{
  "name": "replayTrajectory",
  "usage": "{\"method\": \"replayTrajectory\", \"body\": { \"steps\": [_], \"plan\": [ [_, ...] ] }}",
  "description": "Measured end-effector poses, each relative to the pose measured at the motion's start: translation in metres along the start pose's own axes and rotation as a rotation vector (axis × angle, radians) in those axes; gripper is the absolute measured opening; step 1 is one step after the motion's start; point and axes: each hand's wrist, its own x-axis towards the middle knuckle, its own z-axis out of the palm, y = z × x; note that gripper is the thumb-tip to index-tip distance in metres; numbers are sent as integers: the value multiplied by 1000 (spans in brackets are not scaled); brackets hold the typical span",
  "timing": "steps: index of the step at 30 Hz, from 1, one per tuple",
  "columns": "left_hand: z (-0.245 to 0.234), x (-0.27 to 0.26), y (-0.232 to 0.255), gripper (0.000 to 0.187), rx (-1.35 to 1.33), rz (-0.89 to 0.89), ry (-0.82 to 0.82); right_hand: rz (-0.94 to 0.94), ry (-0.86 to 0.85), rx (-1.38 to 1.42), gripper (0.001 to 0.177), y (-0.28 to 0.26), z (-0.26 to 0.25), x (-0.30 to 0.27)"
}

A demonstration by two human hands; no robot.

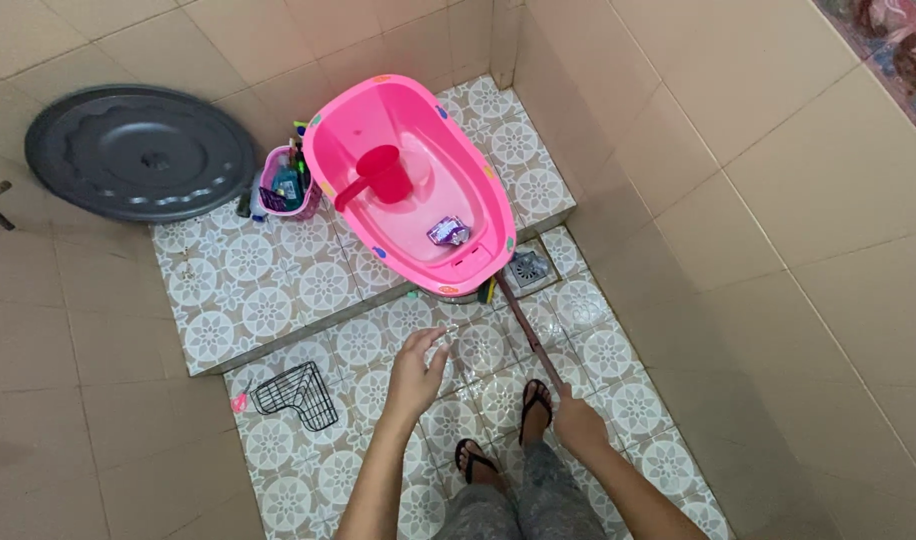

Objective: Scrubbing tiled bathroom floor with a brush and water.

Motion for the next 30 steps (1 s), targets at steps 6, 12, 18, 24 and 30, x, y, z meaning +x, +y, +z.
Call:
{"method": "replayTrajectory", "body": {
  "steps": [6,12,18,24,30],
  "plan": [
    [10,7,7,35,45,-32,-24,37,38,121,53,3,-51,59],
    [34,27,1,34,76,-18,-27,-109,244,184,41,44,-88,148],
    [68,53,11,34,4,-10,-55,-271,583,242,36,116,-35,156],
    [106,80,44,35,1,-66,-178,182,54,921,38,112,-27,115],
    [129,88,48,34,-70,18,-220,127,23,1041,31,75,-36,115]
  ]
}}
